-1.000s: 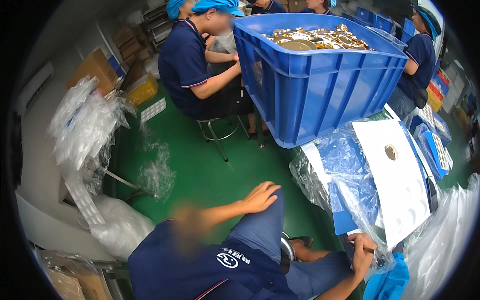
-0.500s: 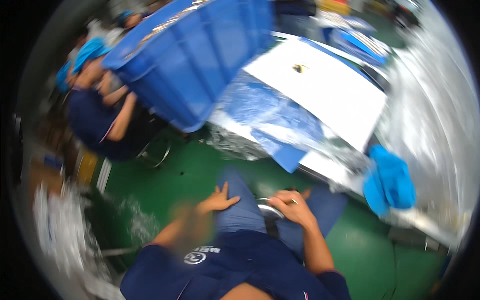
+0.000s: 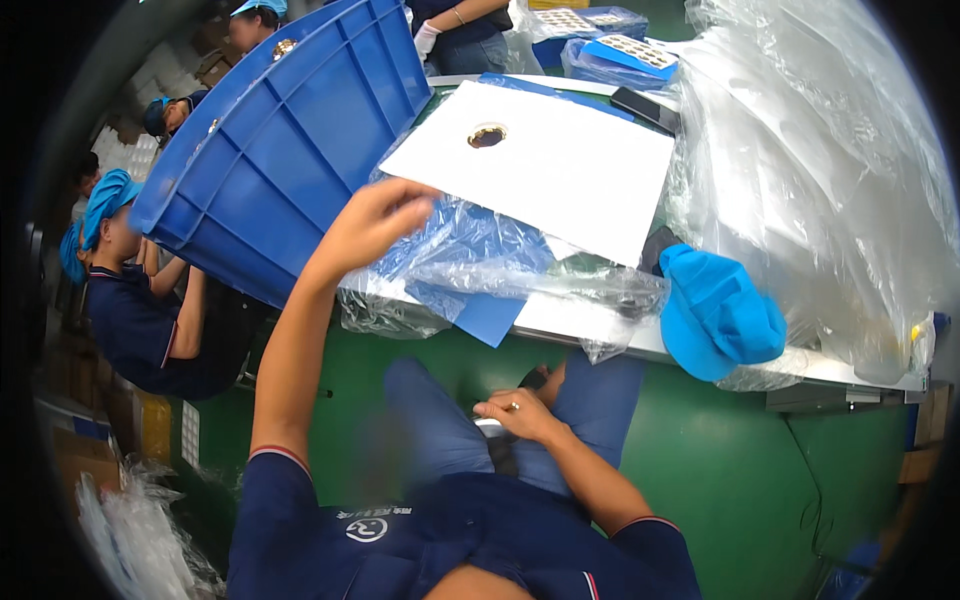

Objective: Worker assembles and inspects small circular gold-colored parts, marking them and placing them into a tray.

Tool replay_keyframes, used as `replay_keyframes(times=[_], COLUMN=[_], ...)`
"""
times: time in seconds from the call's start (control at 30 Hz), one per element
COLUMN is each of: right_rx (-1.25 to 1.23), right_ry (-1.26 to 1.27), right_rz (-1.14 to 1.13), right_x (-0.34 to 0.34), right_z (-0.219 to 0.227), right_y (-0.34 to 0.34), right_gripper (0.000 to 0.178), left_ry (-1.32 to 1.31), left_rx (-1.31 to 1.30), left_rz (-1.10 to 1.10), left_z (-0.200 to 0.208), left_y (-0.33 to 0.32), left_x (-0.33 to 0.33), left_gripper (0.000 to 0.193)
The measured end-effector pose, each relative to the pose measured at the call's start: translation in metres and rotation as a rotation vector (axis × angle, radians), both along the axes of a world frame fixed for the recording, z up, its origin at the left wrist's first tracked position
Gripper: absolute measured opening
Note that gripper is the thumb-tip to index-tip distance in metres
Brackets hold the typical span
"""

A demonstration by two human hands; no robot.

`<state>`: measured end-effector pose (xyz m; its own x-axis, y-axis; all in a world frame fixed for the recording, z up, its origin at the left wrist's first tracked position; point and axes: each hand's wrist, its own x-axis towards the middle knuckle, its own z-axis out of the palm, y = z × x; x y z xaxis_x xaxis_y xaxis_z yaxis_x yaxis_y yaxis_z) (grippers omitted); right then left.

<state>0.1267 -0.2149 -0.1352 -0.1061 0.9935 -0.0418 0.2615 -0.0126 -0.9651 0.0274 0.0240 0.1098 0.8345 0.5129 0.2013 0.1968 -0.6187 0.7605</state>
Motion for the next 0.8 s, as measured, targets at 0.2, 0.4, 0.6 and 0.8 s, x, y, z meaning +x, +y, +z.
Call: replay_keyframes(times=[0.2, 0.4, 0.6, 0.8], right_rx=[0.139, 0.116, 0.042, -0.026], right_ry=[-0.052, -0.120, -0.071, -0.113], right_rz=[0.004, -0.015, 0.003, 0.082], right_x=[-0.009, 0.008, 0.011, 0.017], right_z=[0.009, 0.003, 0.000, -0.001], right_y=[0.003, 0.010, 0.018, 0.022], right_gripper=[0.023, 0.021, 0.026, 0.025], left_ry=[-0.091, 0.223, 0.689, 0.574], left_rx=[0.315, 0.459, 0.442, 0.492], left_rz=[0.261, 0.309, 0.266, 0.346], left_z=[-0.050, -0.079, -0.089, -0.105], left_y=[0.122, 0.161, 0.194, 0.192], left_x=[0.088, 0.155, 0.175, 0.182], left_gripper=[0.024, 0.027, 0.024, 0.044])
